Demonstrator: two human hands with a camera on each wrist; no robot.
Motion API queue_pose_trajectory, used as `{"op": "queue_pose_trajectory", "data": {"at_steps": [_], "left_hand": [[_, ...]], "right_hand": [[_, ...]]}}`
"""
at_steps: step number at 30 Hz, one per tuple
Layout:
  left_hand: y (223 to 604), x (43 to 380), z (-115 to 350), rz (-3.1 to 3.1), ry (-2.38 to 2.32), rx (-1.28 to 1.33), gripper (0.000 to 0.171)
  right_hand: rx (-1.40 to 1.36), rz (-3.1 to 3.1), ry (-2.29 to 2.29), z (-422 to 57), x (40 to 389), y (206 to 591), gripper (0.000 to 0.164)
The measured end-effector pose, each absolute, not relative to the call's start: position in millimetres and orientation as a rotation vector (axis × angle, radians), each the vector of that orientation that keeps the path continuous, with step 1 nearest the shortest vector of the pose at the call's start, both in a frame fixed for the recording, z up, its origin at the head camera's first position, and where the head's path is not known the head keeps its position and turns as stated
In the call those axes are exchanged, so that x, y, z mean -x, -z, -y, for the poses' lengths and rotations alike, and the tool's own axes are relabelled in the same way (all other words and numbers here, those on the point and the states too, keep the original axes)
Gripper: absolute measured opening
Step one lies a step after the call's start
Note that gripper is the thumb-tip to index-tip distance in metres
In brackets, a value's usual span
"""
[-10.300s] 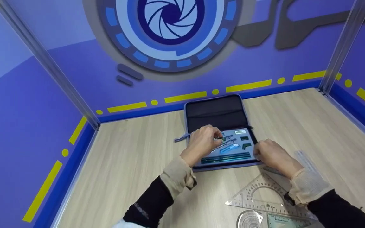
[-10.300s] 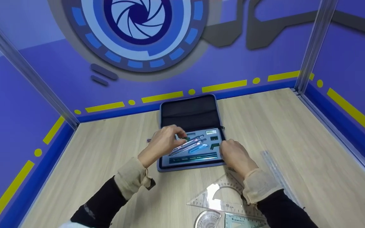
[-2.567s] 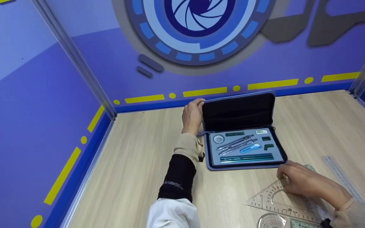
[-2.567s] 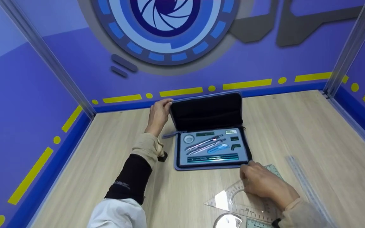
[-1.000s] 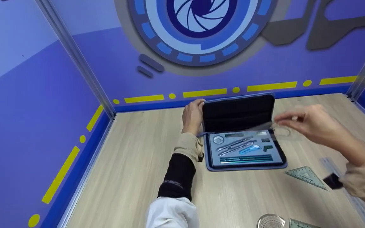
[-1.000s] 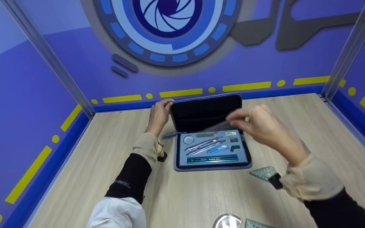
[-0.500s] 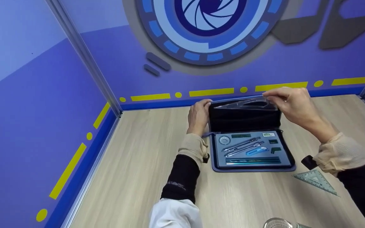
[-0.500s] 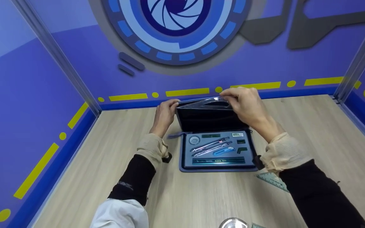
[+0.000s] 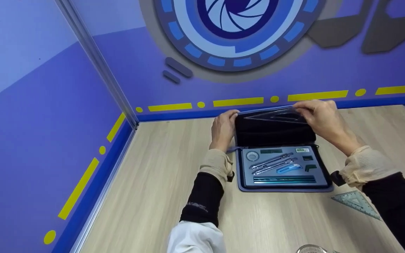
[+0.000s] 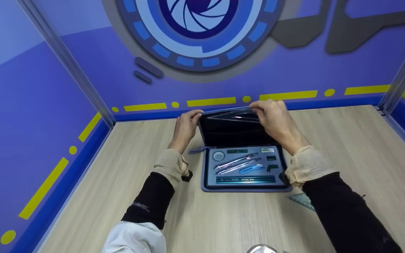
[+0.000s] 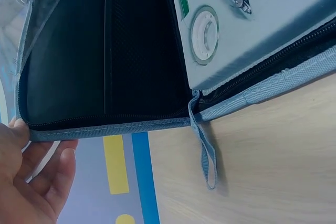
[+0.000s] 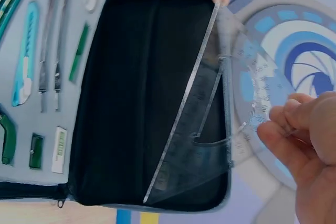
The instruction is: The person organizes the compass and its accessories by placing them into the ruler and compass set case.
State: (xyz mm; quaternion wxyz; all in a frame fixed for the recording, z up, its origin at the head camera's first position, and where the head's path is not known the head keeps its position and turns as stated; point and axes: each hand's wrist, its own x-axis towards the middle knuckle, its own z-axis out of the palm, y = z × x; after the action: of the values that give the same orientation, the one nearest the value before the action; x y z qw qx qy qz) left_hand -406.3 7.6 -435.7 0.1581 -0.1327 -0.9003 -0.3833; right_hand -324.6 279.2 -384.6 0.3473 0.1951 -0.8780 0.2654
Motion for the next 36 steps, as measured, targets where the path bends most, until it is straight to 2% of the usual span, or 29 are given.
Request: {"op": "queue_pose_trajectory", "data": {"at_steps": [20, 36], "left_hand": [[435.6, 406.1, -7.1, 2.600, 1.065, 0.361, 0.026], [433.4, 405.1, -9.8, 2.641, 1.049, 0.344, 0.028]], "right_hand": [[-0.632, 2.559, -0.613, -243.3, 357.3, 400.8, 0.019], [-0.488, 2.574, -0.707, -249.4, 366.4, 445.7, 0.016]]}}
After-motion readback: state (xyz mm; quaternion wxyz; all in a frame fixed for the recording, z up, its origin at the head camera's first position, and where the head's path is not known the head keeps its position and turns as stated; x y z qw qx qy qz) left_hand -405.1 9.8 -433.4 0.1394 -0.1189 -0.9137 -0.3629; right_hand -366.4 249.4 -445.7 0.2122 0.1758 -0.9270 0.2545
